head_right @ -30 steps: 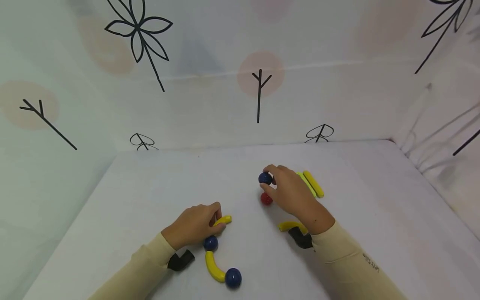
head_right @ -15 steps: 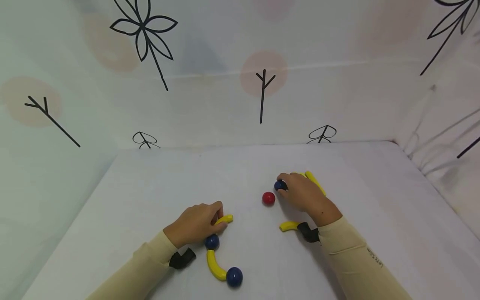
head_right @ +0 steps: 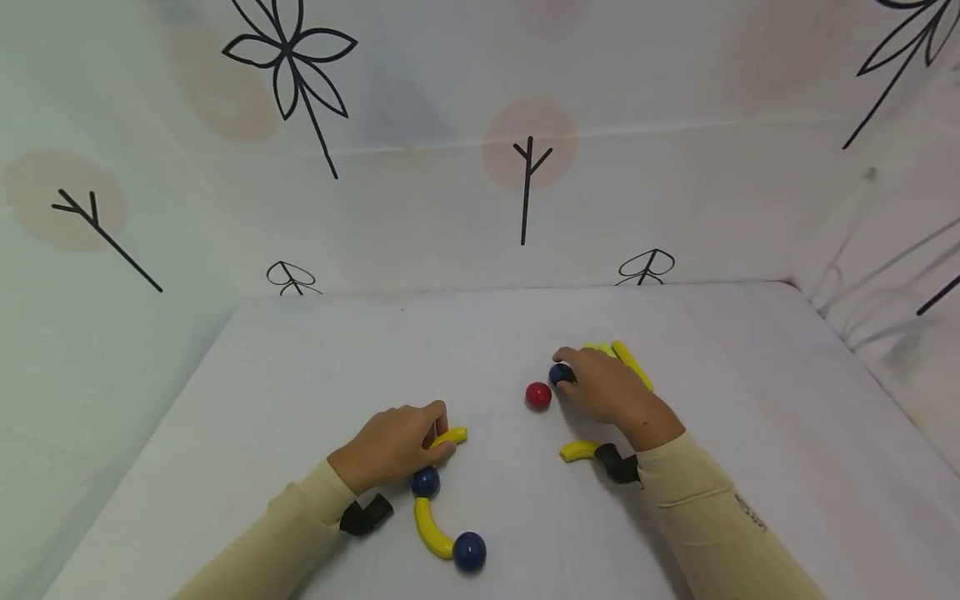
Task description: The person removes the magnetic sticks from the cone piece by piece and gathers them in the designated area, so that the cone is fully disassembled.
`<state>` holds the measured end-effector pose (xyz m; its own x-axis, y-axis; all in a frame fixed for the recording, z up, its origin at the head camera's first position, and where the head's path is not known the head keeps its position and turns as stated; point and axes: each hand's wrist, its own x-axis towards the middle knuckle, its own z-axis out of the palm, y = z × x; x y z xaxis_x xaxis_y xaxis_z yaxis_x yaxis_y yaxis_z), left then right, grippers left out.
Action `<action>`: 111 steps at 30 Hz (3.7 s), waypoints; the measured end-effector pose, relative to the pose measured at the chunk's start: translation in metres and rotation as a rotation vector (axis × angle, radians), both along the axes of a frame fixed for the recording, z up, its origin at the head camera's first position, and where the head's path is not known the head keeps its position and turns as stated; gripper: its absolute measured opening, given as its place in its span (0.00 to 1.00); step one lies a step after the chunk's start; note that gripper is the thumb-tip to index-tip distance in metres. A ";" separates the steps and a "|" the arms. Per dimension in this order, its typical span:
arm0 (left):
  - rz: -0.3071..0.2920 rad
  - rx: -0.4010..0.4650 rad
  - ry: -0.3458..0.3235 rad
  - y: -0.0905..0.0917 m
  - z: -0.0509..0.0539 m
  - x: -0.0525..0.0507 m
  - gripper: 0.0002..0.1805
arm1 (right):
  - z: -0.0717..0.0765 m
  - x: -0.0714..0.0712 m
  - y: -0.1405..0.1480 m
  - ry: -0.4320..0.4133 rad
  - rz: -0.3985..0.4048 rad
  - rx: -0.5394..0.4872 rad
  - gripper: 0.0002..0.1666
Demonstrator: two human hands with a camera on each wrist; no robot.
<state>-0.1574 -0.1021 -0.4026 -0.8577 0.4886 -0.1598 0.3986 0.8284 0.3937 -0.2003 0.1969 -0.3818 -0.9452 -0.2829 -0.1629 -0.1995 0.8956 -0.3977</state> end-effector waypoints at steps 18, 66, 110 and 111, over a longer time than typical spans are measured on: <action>0.051 0.009 -0.001 0.004 -0.001 -0.001 0.16 | 0.025 0.025 -0.044 0.135 -0.035 -0.126 0.16; -0.051 -0.052 -0.035 0.001 0.015 0.005 0.21 | -0.008 0.051 -0.095 -0.028 0.198 -0.014 0.13; -0.059 -0.068 -0.057 0.003 0.013 0.003 0.20 | 0.036 0.074 -0.018 0.186 -0.020 -0.109 0.18; -0.056 -0.067 -0.061 0.003 0.013 0.003 0.20 | 0.034 0.075 -0.014 0.172 -0.034 -0.103 0.18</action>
